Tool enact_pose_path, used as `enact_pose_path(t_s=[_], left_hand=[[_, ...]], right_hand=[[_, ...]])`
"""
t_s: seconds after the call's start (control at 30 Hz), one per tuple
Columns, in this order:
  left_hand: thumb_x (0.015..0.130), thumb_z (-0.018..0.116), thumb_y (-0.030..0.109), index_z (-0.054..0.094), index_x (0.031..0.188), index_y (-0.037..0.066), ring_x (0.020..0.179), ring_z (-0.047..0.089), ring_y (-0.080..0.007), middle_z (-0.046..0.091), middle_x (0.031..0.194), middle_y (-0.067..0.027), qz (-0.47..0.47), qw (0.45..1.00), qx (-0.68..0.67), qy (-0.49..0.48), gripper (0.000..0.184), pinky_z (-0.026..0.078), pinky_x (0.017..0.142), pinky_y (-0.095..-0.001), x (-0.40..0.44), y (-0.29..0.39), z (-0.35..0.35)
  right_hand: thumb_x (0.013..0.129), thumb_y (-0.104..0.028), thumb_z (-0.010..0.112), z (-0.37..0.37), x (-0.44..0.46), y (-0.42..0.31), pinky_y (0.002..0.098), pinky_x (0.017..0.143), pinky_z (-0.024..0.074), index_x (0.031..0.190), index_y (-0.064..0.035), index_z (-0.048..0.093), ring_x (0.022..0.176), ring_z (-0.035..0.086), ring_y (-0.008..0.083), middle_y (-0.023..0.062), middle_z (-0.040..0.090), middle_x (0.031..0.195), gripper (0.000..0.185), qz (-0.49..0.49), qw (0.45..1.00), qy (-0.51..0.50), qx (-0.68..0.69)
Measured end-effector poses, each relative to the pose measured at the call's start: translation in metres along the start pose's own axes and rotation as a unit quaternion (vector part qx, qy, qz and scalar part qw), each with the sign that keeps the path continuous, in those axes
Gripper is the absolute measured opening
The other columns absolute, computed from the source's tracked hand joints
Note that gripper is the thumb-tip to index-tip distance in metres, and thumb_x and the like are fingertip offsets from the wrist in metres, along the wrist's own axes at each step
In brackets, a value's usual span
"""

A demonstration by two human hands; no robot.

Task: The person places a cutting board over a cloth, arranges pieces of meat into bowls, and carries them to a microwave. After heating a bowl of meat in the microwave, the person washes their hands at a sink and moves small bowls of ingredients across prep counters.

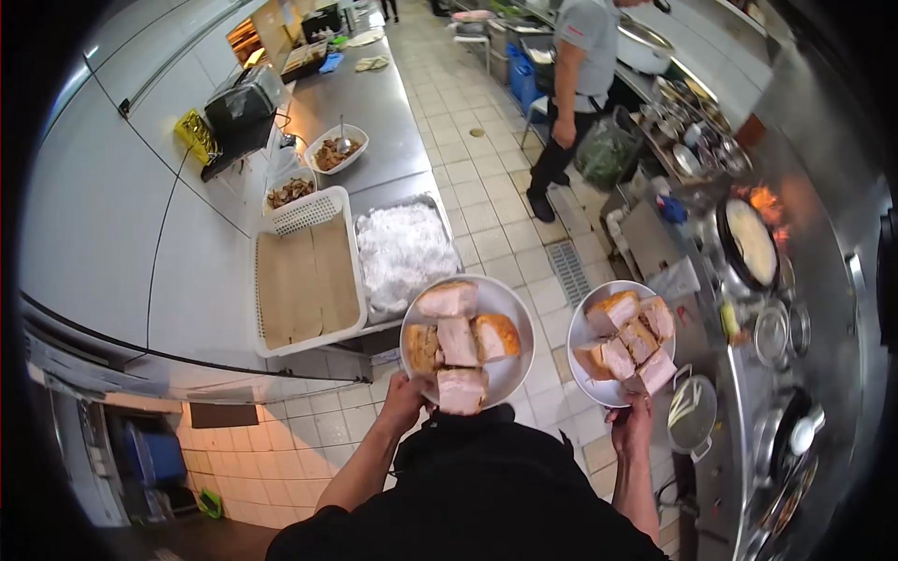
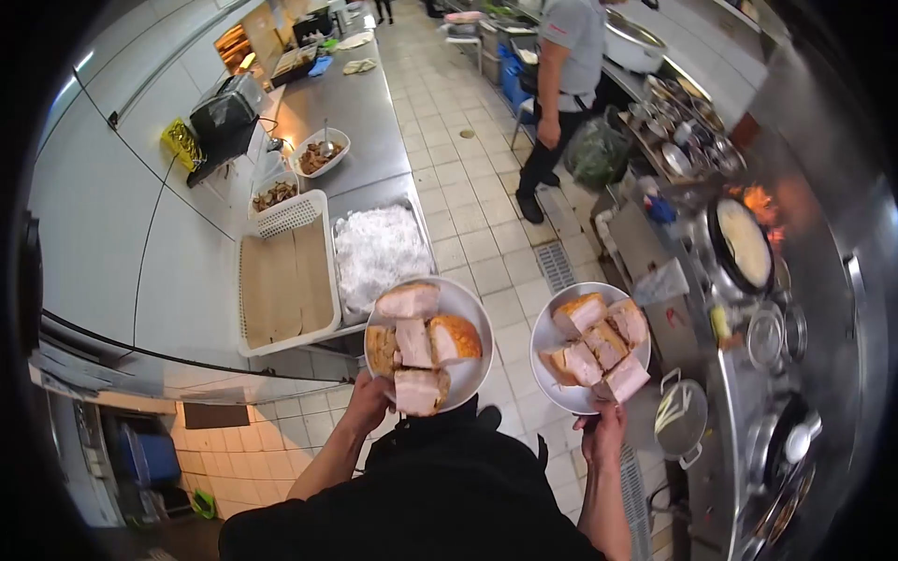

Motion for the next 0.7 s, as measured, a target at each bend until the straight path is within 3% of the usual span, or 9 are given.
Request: enact_pose_path(t_s=[0.2,0.27,0.33,0.4,0.47,0.53,0.7], left_hand=[[0.08,0.05,0.012,0.064,0.086,-0.002,0.051,0.059,-0.0176,0.065,0.071,-0.0104,-0.001,0.997,0.0,0.08,0.02,0.045,0.042,-0.028,0.054,0.022,0.035],[0.086,0.053,0.018,0.064,0.082,0.002,0.051,0.058,-0.0134,0.063,0.067,-0.0051,0.02,0.993,-0.001,0.117,0.02,0.045,0.041,-0.0254,0.076,0.028,0.043],[0.093,0.055,0.049,0.064,0.084,0.004,0.051,0.058,-0.012,0.063,0.067,-0.0041,0.033,0.993,0.005,0.114,0.047,0.045,0.041,-0.0258,0.11,0.036,0.048],[0.093,0.056,0.035,0.064,0.084,0.004,0.05,0.057,-0.0124,0.063,0.067,-0.0043,0.041,0.992,-0.028,0.12,0.034,0.044,0.041,-0.0258,0.14,0.048,0.058],[0.081,0.05,0.014,0.064,0.082,0.002,0.05,0.058,-0.0144,0.063,0.066,-0.0054,0.032,0.989,-0.036,0.143,0.018,0.043,0.041,-0.0257,0.167,0.066,0.071],[0.083,0.055,0.018,0.065,0.085,-0.001,0.05,0.059,-0.0153,0.065,0.069,-0.0088,0.037,0.988,-0.053,0.143,0.022,0.046,0.042,-0.0262,0.196,0.071,0.073],[0.081,0.053,0.015,0.066,0.084,-0.001,0.049,0.058,-0.0153,0.065,0.068,-0.0087,0.046,0.974,-0.098,0.198,0.021,0.045,0.042,-0.0258,0.267,0.1,0.085]], right_hand=[[0.081,-0.011,0.055,0.081,0.145,-0.036,0.0306,0.042,0.0472,0.092,0.0025,0.06,0.047,0.055,0.0187,0.012,0.063,0.074,0.018,0.046,0.991,-0.122,-0.022],[0.08,-0.011,0.055,0.095,0.175,-0.038,0.0299,0.042,0.0462,0.092,0.0026,0.06,0.047,0.055,0.0181,0.0121,0.063,0.073,0.019,0.059,0.99,-0.13,-0.007],[0.079,-0.01,0.055,0.121,0.203,-0.053,0.0294,0.042,0.046,0.094,0.0022,0.059,0.047,0.054,0.0175,0.0116,0.063,0.074,0.02,0.093,0.983,-0.153,-0.037],[0.079,-0.009,0.054,0.132,0.23,-0.065,0.0288,0.041,0.0462,0.097,0.0024,0.059,0.049,0.056,0.0177,0.0109,0.062,0.076,0.022,0.119,0.981,-0.143,-0.051],[0.08,-0.009,0.054,0.143,0.256,-0.076,0.0278,0.04,0.0465,0.1,0.0024,0.058,0.05,0.057,0.0178,0.0101,0.062,0.078,0.023,0.115,0.981,-0.128,-0.094],[0.08,-0.008,0.052,0.154,0.287,-0.082,0.0272,0.039,0.048,0.101,0.0027,0.058,0.051,0.058,0.0175,0.0103,0.063,0.08,0.024,0.124,0.979,-0.137,-0.081],[0.081,-0.007,0.051,0.218,0.369,-0.097,0.0274,0.039,0.051,0.108,0.0027,0.055,0.053,0.06,0.017,0.0109,0.064,0.084,0.03,0.139,0.968,-0.175,-0.114]])
Point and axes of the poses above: each hand's wrist, its own x-axis towards the middle knuckle, its own z-axis out of the palm, y = z × x, the point moved 2 cm from there along x, towards the middle knuckle
